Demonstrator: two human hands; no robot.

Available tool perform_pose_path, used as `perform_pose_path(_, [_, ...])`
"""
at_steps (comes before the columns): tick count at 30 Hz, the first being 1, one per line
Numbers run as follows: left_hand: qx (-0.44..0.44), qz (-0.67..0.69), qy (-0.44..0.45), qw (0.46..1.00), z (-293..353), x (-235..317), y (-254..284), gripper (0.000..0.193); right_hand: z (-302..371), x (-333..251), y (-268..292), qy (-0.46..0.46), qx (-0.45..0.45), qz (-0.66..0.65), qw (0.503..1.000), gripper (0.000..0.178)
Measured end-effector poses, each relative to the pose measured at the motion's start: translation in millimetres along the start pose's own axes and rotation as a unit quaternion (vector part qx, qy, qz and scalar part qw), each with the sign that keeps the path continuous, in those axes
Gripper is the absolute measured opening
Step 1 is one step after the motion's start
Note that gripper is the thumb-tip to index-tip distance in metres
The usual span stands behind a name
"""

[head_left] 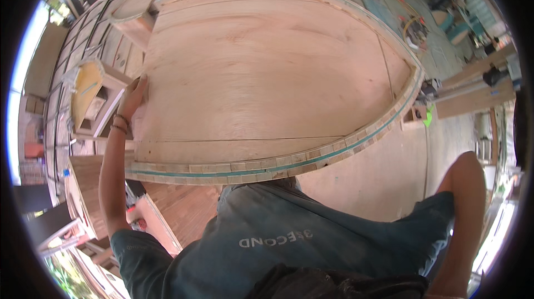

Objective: The person uses a jigsaw to cut a curved shape into a piece of plywood. They then place the cut piece onto a larger wooden structure to check the fit and use a pencil to trace the outline. Finally, they use an angle grinder to smooth the edges of the cut piece.

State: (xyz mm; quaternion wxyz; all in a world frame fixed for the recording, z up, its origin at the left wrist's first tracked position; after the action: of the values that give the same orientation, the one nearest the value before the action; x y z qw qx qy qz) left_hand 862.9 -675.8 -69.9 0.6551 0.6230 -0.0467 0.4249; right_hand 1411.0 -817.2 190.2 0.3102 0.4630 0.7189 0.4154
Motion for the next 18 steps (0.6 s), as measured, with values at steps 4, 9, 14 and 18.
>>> perform_pose_path(4, [0.122, -0.114, -0.096, 0.981, 4.7, 2.6, -0.2, 0.063, 52.0, -20.3, 50.8, -0.094, 0.183, 0.242, 0.948, 0.031])
perform_pose_path(9, [0.105, -0.161, -0.055, 0.980, 2.6, 0.1, -0.3, 0.069, 206.0, 99.4, 33.5, -0.663, 0.283, 0.322, 0.613, 0.038])
perform_pose_path(14, [0.024, -0.042, -0.034, 0.998, -10.3, -5.9, -9.4, 0.083, 322.5, 166.8, -47.9, -0.826, -0.025, 0.244, 0.507, 0.055])
perform_pose_path(18, [0.020, 0.015, -0.041, 0.999, -13.6, -22.1, -1.6, 0.080, 311.9, 174.0, -55.5, -0.825, -0.045, 0.250, 0.505, 0.058])
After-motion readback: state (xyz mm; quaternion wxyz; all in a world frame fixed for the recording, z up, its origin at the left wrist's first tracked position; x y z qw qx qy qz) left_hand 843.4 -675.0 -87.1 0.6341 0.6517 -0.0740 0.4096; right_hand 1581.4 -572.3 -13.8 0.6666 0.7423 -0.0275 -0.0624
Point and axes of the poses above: each hand's wrist, its own z-axis away from the middle knuckle, its own y-axis out of the back of the hand, x = y × z, the point moved 8 cm from there along -z, towards the middle knuckle, and after that the axes turned 4 degrees about y, right-handed, at the moved point
